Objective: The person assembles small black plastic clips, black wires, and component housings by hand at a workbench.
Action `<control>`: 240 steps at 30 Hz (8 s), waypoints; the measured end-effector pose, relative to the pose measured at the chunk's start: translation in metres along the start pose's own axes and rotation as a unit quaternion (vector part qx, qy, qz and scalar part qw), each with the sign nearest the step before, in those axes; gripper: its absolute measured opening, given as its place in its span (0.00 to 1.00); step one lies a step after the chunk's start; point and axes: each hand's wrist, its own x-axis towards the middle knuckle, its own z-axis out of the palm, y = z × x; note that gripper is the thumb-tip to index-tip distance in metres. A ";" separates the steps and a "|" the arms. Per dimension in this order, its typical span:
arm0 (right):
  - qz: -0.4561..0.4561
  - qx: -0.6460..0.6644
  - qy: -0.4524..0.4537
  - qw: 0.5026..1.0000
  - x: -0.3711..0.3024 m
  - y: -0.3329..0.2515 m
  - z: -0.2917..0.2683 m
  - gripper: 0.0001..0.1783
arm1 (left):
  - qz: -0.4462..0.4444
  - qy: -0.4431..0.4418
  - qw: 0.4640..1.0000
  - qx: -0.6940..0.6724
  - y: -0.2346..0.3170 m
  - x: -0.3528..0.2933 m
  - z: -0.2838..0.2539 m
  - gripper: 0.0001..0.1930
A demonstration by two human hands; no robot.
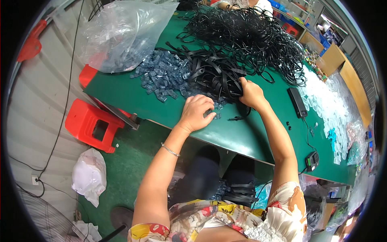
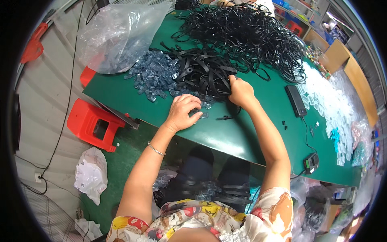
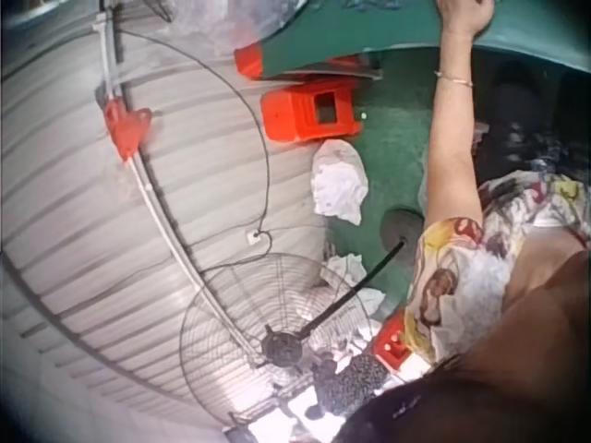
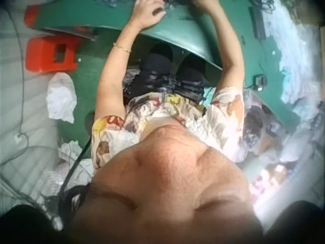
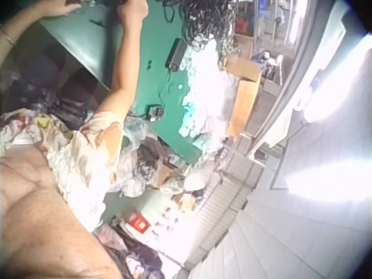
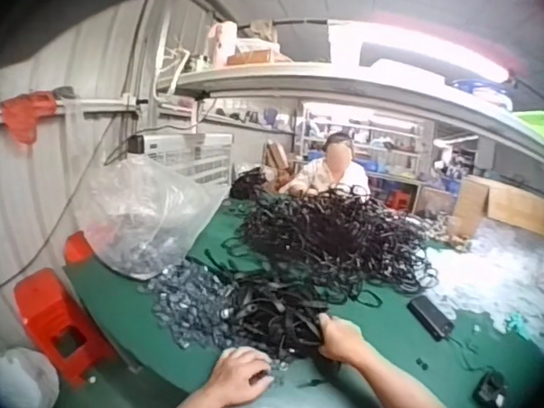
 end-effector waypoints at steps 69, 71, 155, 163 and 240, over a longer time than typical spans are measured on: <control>0.000 0.746 0.249 0.618 -0.181 0.030 -0.068 0.06 | -0.057 0.033 0.989 -0.130 0.103 0.081 0.007 0.10; 0.030 0.725 0.216 0.653 -0.178 0.018 -0.061 0.07 | -0.023 0.045 0.983 -0.176 0.118 0.084 0.010 0.10; 0.077 0.759 -0.105 0.638 -0.274 -0.088 -0.035 0.06 | -0.292 0.011 0.665 -0.687 0.206 -0.112 -0.017 0.15; 0.078 0.770 -0.098 0.625 -0.278 -0.086 -0.029 0.06 | -0.294 -0.030 0.723 -0.625 0.205 -0.114 -0.019 0.15; 0.017 0.739 -0.132 0.660 -0.281 -0.088 -0.008 0.11 | -0.310 -0.210 0.808 -0.455 0.186 -0.122 -0.042 0.08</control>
